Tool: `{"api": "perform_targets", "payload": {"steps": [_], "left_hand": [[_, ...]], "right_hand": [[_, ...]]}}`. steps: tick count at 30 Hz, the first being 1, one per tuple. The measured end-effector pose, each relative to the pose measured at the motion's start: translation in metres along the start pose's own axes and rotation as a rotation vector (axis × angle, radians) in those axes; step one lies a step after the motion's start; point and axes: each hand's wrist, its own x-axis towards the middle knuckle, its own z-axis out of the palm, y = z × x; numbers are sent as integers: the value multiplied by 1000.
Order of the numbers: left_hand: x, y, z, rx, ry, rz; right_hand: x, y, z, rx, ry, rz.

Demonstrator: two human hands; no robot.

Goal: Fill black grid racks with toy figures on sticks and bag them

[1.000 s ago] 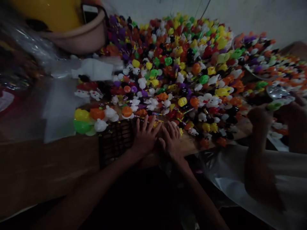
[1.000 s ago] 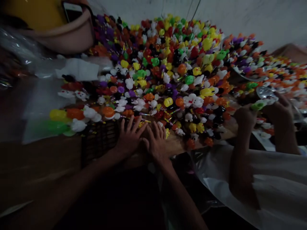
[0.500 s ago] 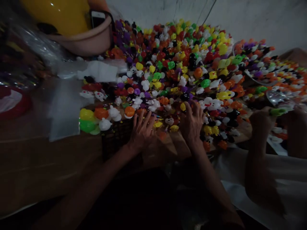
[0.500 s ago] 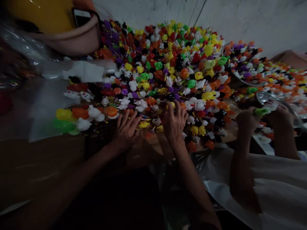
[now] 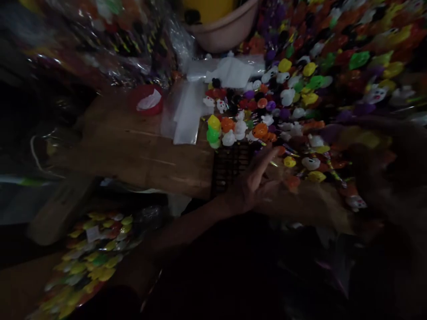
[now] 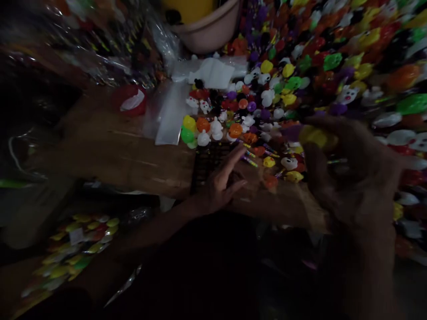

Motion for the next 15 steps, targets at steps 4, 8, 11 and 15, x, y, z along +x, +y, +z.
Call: {"api": "perform_targets", "payload": {"steps": [4,8,11,15], "left_hand": [[-23,-4,-19,-196,-161,-125],[-44,-4,-33,-255,-241,-364],[-51,-3,-45,-231,-351,-460],[-50,-7,-55,-418,-435,-521]], "right_hand": [[4,-18,17,535,-361,72],[8,-16,45,725,-597,128],[14,-28,55,784,-738,130],[21,-41,58,794,-806,68]]}}
